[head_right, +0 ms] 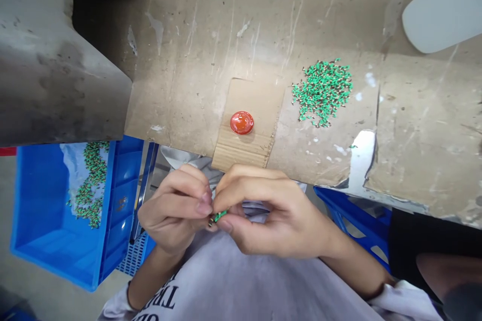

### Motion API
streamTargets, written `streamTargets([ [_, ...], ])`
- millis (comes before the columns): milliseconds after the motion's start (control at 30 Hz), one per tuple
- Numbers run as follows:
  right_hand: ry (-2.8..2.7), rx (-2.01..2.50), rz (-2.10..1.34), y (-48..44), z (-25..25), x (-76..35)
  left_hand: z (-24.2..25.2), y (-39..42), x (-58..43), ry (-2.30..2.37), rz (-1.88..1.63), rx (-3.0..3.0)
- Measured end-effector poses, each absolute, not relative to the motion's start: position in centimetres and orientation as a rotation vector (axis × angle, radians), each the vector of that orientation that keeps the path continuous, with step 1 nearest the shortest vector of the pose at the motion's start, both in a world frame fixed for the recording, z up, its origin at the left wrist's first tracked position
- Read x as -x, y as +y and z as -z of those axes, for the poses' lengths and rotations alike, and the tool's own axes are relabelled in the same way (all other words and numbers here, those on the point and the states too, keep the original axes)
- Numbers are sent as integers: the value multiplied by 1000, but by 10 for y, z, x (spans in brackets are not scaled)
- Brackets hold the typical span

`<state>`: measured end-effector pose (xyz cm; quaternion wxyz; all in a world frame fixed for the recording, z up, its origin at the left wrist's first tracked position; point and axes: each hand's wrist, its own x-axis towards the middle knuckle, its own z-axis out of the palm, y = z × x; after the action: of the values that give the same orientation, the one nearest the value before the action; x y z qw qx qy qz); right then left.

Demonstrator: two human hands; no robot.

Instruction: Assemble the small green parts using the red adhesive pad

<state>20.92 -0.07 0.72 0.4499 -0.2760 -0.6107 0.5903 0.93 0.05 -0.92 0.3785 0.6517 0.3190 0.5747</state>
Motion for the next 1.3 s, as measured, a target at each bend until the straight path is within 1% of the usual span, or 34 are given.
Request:
streamTargets([
  [167, -1464, 780, -1420, -5, -8, -209, 5, -2, -9, 828, -1459, -1712],
  [533, -1444, 820, -1379, -5, -10, -210, 0, -4, -9, 840, -1430, -1652],
  [767, -1428, 864, -1343, -7, -11, -206, -5, -11, -5, 899, -1296, -1501],
  [1300, -1256, 941, -1464, -11, -12, -197, -7, -19, -6, 912, -1224, -1311],
])
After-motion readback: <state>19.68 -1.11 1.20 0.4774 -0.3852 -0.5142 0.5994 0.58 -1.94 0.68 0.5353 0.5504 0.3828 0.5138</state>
